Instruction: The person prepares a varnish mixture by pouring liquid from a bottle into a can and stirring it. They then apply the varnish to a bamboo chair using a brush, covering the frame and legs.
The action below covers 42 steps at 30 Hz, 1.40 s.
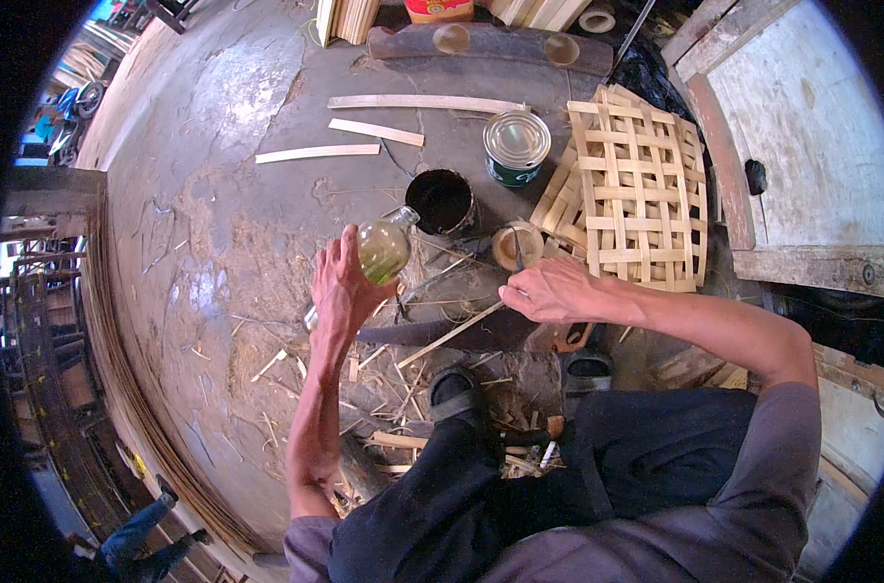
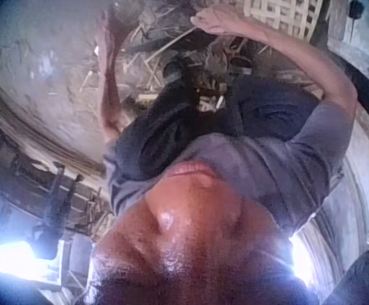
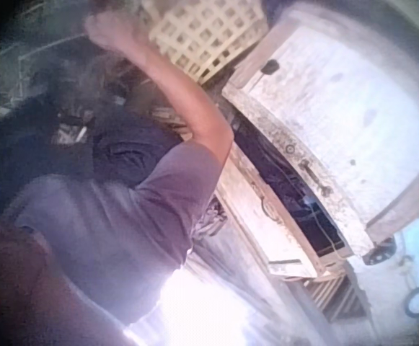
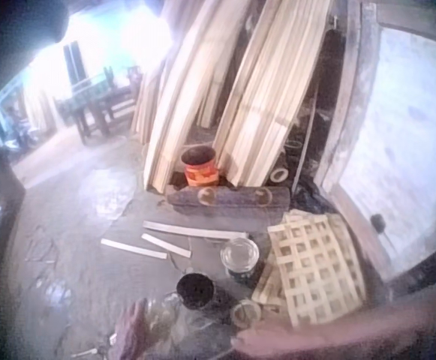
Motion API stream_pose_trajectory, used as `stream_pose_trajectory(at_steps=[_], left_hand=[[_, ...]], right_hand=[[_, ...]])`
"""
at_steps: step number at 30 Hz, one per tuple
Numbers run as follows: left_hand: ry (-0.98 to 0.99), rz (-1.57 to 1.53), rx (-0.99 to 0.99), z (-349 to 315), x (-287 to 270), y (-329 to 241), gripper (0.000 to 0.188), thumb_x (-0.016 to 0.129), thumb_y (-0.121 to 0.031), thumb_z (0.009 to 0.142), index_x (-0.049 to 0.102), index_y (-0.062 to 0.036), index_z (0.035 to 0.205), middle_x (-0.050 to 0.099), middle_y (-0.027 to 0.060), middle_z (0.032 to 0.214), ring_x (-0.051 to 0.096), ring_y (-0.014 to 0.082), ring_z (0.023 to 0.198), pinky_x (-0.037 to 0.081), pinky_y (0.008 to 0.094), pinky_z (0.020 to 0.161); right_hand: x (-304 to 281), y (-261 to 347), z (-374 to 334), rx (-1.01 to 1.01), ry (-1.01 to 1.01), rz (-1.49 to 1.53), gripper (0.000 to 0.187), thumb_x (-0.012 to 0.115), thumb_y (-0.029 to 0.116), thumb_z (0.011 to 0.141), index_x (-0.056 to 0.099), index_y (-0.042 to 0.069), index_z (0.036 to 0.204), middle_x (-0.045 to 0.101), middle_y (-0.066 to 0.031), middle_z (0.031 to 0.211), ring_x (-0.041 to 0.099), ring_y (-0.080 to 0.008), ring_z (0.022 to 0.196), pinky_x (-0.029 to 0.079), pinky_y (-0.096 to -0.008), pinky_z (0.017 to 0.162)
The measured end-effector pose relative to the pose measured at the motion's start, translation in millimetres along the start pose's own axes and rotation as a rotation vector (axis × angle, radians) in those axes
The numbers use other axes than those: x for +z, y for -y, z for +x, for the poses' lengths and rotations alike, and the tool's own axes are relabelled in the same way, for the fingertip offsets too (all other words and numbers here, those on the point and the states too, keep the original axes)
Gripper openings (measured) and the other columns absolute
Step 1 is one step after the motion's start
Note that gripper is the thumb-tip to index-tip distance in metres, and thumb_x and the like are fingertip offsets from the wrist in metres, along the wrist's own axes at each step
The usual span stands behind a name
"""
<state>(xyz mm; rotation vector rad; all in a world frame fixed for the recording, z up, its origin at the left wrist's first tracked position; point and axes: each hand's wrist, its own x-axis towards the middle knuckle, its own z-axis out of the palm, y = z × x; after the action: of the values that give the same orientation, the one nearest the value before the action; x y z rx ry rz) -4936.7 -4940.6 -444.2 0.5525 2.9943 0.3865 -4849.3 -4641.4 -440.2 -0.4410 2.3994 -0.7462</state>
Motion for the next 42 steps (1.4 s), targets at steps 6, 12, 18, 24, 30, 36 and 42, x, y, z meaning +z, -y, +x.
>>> stream_pose_trajectory(at_steps=[6,12,18,24,30,36,42], left_hand=[[0.015,0.090,0.022,7,-6,-9,0.089,0.084,-0.027,0.057,0.042,-0.0096,0.134,0.056,0.0163,0.112,0.053,0.0362,0.104,0.047,0.0472,0.087],[0.095,0.134,-0.022,11,-9,-13,0.101,0.090,-0.024,0.053,0.039,-0.0115,0.140,0.055,0.0150,0.119,0.053,0.0360,0.111,0.047,0.0469,0.091],[0.089,0.142,-0.005,10,-7,-13,0.100,0.090,-0.024,0.054,0.040,-0.0120,0.140,0.055,0.0141,0.118,0.053,0.0354,0.111,0.047,0.0468,0.090],[0.101,0.178,0.001,10,-8,-12,0.102,0.090,-0.024,0.053,0.038,-0.0134,0.140,0.054,0.0130,0.118,0.052,0.0345,0.111,0.047,0.0463,0.090],[0.097,0.204,0.002,11,-10,-12,0.100,0.089,-0.023,0.053,0.039,-0.0153,0.139,0.054,0.0127,0.119,0.052,0.0344,0.112,0.046,0.0469,0.091],[0.109,0.200,0.011,13,-8,-12,0.098,0.089,-0.021,0.054,0.039,-0.0164,0.138,0.054,0.0124,0.119,0.051,0.0344,0.113,0.045,0.0472,0.091],[0.109,0.204,0.018,13,-5,-11,0.098,0.088,-0.022,0.054,0.038,-0.0167,0.138,0.053,0.0122,0.119,0.051,0.0343,0.113,0.044,0.0472,0.090]], right_hand=[[9,-3,-1,0.003,-0.037,-0.021,0.040,0.047,0.033,0.091,0.057,0.002,0.066,0.059,-0.0221,0.061,0.059,-0.0426,0.058,0.046,-0.0528,0.059],[13,-5,1,0.003,-0.043,-0.008,0.033,0.049,0.028,0.086,0.060,0.001,0.071,0.062,-0.0243,0.065,0.063,-0.0438,0.062,0.050,-0.0533,0.060],[22,-12,4,-0.029,-0.026,0.020,0.029,0.049,0.028,0.091,0.057,0.002,0.082,0.061,-0.0220,0.071,0.062,-0.0405,0.068,0.048,-0.0509,0.063],[23,-12,3,-0.021,0.091,0.010,0.027,0.052,0.028,0.093,0.058,0.002,0.099,0.061,-0.0202,0.089,0.063,-0.0387,0.081,0.051,-0.0499,0.071],[36,-22,1,-0.231,-0.105,0.095,0.022,0.060,0.023,0.086,0.059,0.000,0.086,0.062,-0.0234,0.076,0.065,-0.0423,0.070,0.052,-0.0497,0.059],[39,-25,2,-0.237,-0.108,0.054,0.022,0.059,0.023,0.086,0.060,0.002,0.084,0.062,-0.0223,0.076,0.065,-0.0409,0.071,0.053,-0.0485,0.061],[41,-27,1,-0.254,-0.107,0.029,0.021,0.059,0.024,0.085,0.061,0.002,0.085,0.062,-0.0216,0.076,0.065,-0.0393,0.071,0.053,-0.0479,0.062]])
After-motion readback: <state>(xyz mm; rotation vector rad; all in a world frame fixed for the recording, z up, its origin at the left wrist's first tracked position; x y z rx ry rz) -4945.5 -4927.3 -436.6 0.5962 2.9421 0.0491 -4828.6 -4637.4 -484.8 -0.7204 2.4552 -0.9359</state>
